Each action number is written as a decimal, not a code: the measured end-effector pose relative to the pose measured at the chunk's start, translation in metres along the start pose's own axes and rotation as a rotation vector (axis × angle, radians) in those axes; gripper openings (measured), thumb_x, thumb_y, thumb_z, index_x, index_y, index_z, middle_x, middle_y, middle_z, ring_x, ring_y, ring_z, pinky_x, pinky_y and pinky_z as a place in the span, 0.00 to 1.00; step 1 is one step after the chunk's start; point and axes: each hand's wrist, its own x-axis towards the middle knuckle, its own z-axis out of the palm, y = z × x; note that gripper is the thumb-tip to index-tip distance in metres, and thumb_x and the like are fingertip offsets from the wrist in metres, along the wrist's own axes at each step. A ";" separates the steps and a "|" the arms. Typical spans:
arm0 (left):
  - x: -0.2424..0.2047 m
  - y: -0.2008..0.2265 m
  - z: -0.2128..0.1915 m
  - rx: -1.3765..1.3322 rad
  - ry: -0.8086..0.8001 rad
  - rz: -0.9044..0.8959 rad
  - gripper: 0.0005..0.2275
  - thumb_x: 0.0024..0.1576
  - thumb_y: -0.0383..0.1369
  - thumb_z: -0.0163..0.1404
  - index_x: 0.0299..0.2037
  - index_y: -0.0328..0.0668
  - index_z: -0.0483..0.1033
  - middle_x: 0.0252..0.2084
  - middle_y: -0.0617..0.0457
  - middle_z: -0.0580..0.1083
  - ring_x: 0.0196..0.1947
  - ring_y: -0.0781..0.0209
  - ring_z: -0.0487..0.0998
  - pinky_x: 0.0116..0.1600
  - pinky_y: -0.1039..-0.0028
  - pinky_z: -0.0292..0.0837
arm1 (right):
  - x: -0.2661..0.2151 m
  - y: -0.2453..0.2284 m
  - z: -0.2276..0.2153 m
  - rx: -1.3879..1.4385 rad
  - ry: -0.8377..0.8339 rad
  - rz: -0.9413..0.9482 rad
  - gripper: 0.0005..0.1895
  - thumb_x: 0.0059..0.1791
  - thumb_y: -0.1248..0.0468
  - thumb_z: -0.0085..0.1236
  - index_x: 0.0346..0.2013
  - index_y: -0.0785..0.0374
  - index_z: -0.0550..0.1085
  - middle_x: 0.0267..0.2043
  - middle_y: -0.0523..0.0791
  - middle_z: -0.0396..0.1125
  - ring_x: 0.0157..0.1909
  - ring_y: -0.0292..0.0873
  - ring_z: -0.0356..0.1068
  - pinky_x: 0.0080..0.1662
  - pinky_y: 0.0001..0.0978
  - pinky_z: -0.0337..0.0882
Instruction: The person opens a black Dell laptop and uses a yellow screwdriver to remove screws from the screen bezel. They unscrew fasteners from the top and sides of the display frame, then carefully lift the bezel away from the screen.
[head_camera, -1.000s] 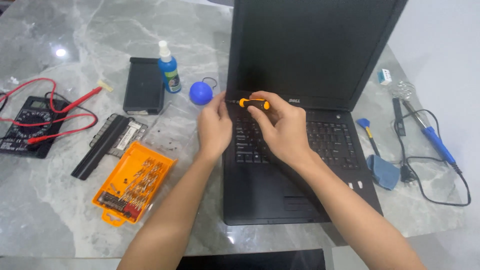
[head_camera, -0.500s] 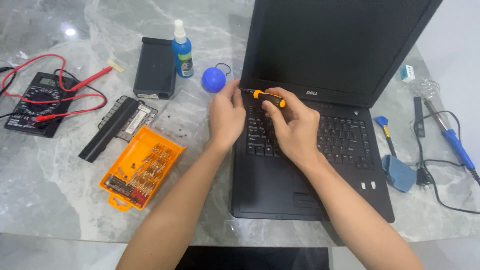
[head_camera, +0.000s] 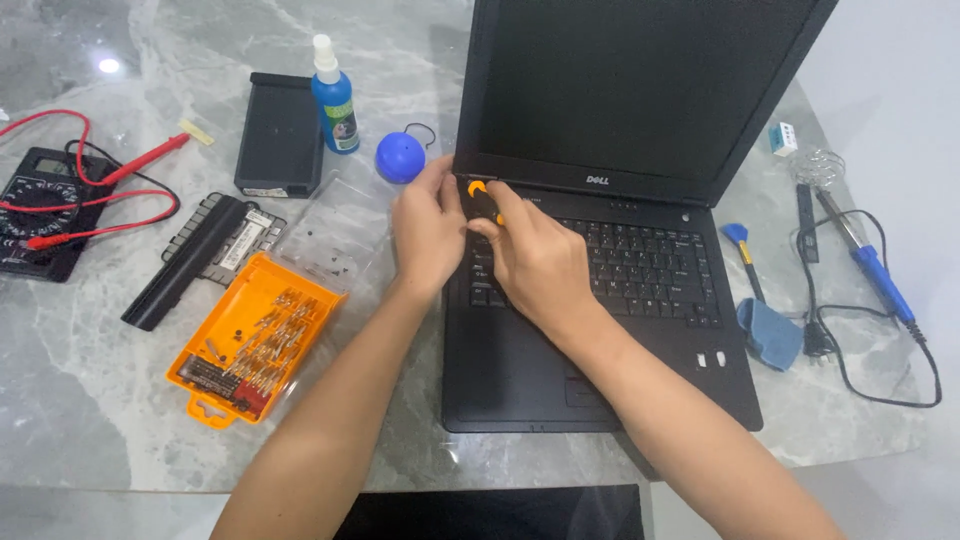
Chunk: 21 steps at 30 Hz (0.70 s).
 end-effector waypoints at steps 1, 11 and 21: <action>0.002 -0.005 0.001 0.005 -0.003 0.013 0.13 0.61 0.24 0.39 0.52 0.33 0.72 0.43 0.39 0.77 0.49 0.41 0.75 0.51 0.56 0.71 | 0.001 -0.001 0.002 -0.012 -0.020 -0.026 0.14 0.48 0.62 0.57 0.46 0.66 0.73 0.26 0.50 0.71 0.26 0.45 0.72 0.26 0.30 0.73; 0.004 -0.019 0.006 -0.036 -0.022 -0.001 0.13 0.61 0.28 0.37 0.52 0.41 0.73 0.43 0.42 0.77 0.51 0.43 0.75 0.55 0.55 0.69 | 0.006 -0.014 0.006 -0.071 -0.181 -0.074 0.22 0.53 0.45 0.39 0.43 0.59 0.70 0.26 0.42 0.55 0.28 0.42 0.64 0.26 0.31 0.70; 0.005 -0.012 0.006 0.084 -0.004 0.013 0.14 0.61 0.27 0.39 0.54 0.36 0.71 0.46 0.41 0.76 0.51 0.45 0.75 0.53 0.57 0.70 | 0.018 -0.017 0.002 -0.028 -0.188 0.076 0.14 0.55 0.60 0.41 0.47 0.70 0.65 0.29 0.52 0.66 0.33 0.51 0.73 0.32 0.40 0.75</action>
